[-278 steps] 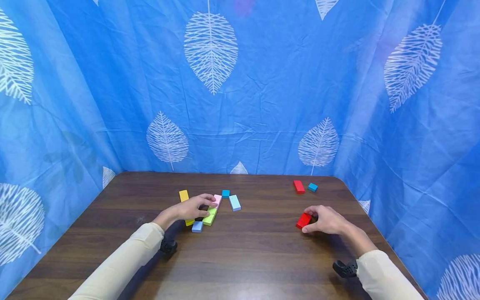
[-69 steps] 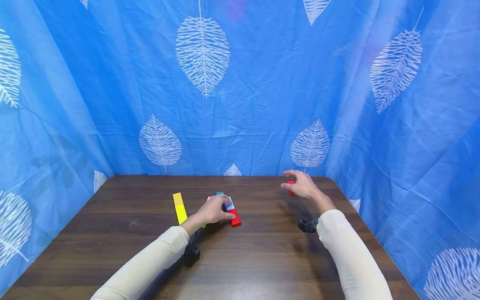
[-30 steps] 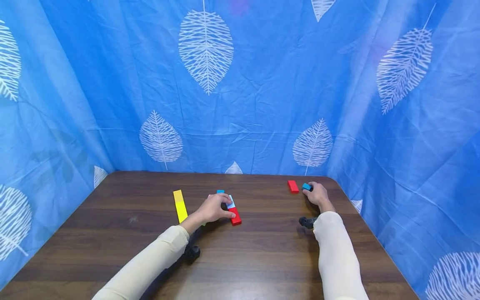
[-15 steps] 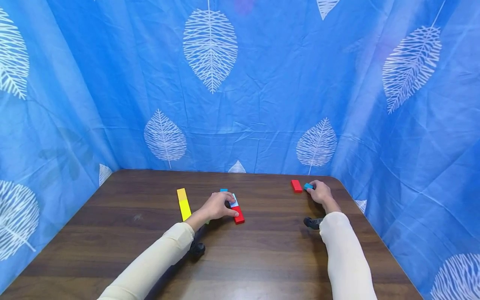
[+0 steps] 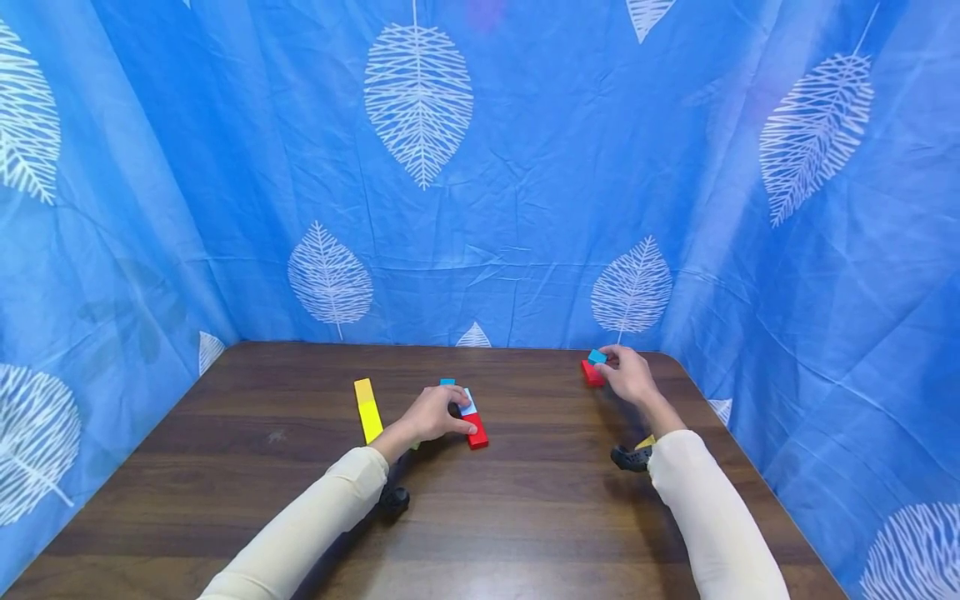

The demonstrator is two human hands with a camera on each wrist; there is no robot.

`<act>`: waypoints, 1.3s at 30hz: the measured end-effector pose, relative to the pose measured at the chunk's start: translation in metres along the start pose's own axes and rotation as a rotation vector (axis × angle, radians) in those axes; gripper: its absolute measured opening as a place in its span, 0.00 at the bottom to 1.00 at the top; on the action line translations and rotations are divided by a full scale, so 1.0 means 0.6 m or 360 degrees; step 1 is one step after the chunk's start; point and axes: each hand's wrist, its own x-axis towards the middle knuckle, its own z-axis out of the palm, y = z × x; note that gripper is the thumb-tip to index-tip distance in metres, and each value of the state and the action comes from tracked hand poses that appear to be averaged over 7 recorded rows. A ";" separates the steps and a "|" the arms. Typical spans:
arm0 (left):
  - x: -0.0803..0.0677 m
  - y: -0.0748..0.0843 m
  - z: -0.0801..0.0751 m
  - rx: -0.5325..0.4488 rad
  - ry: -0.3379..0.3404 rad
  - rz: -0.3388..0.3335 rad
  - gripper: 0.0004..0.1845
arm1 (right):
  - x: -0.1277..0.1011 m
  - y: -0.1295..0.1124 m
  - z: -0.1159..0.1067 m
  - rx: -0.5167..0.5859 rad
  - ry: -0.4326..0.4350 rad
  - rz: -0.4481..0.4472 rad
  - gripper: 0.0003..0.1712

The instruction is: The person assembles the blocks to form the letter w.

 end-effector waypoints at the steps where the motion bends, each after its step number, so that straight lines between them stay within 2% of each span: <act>1: 0.000 0.000 0.001 0.0006 0.0000 0.0003 0.26 | -0.001 -0.004 0.005 -0.0002 -0.0001 -0.0036 0.25; 8: -0.003 0.004 0.002 0.0011 0.0009 0.0007 0.26 | -0.015 -0.042 0.052 0.0021 -0.0004 -0.0339 0.17; 14: -0.002 0.006 0.001 0.0003 -0.0017 0.0008 0.26 | -0.033 -0.080 0.082 0.0157 -0.0164 -0.0585 0.15; 22: -0.003 0.007 -0.001 -0.0003 -0.0010 -0.0012 0.25 | -0.053 -0.111 0.101 0.0192 -0.0298 -0.0614 0.18; 35: -0.003 0.006 0.000 -0.0014 -0.0004 -0.0030 0.25 | -0.067 -0.138 0.112 0.0159 -0.0359 -0.0666 0.19; 39: -0.003 0.005 -0.001 -0.0008 0.0000 -0.0021 0.25 | -0.074 -0.147 0.118 0.0146 -0.0404 -0.0725 0.18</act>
